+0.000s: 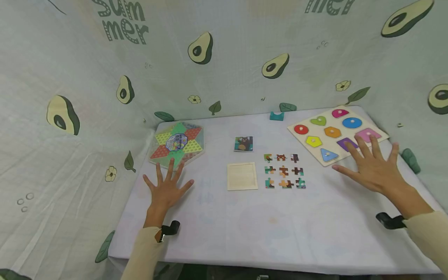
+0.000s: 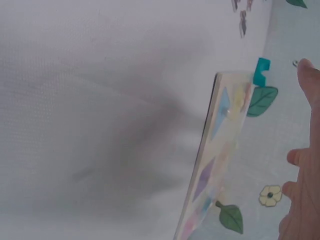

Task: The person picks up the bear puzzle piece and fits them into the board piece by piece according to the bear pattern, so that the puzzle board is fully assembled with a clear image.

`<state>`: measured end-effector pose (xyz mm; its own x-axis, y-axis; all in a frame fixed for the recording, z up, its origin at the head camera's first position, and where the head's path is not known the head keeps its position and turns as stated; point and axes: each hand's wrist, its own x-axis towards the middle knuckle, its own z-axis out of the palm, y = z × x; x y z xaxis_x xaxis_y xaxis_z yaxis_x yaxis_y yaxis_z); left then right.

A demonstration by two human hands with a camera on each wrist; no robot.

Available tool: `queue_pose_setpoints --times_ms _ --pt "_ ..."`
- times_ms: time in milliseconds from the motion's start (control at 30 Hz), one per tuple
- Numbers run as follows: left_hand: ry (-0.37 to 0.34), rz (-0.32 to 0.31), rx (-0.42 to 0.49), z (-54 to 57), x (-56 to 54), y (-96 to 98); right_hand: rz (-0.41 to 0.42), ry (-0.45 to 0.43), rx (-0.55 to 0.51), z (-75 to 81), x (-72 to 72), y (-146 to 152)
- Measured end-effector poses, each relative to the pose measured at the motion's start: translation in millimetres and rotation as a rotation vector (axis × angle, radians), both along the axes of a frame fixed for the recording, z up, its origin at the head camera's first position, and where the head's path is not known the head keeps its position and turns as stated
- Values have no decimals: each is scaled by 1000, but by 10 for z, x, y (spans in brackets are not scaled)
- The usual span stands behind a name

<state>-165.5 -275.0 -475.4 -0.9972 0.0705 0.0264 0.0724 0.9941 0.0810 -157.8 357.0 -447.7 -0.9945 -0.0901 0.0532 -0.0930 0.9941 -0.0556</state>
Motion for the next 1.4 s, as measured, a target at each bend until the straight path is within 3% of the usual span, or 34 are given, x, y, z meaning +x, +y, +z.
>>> queue_pose_setpoints --times_ms 400,800,1000,1167,1400 --pt "0 -53 44 34 -105 160 11 14 -78 41 -7 4" --pt "107 -206 194 -164 -323 705 95 128 -145 42 -129 -366" --pt "108 -287 310 -286 -438 944 146 173 -211 10 -230 -520" --pt "104 -336 386 -336 -504 1070 149 159 -254 5 -298 -624" --pt "77 -346 467 -415 -521 1103 192 135 -316 -26 -411 -797"
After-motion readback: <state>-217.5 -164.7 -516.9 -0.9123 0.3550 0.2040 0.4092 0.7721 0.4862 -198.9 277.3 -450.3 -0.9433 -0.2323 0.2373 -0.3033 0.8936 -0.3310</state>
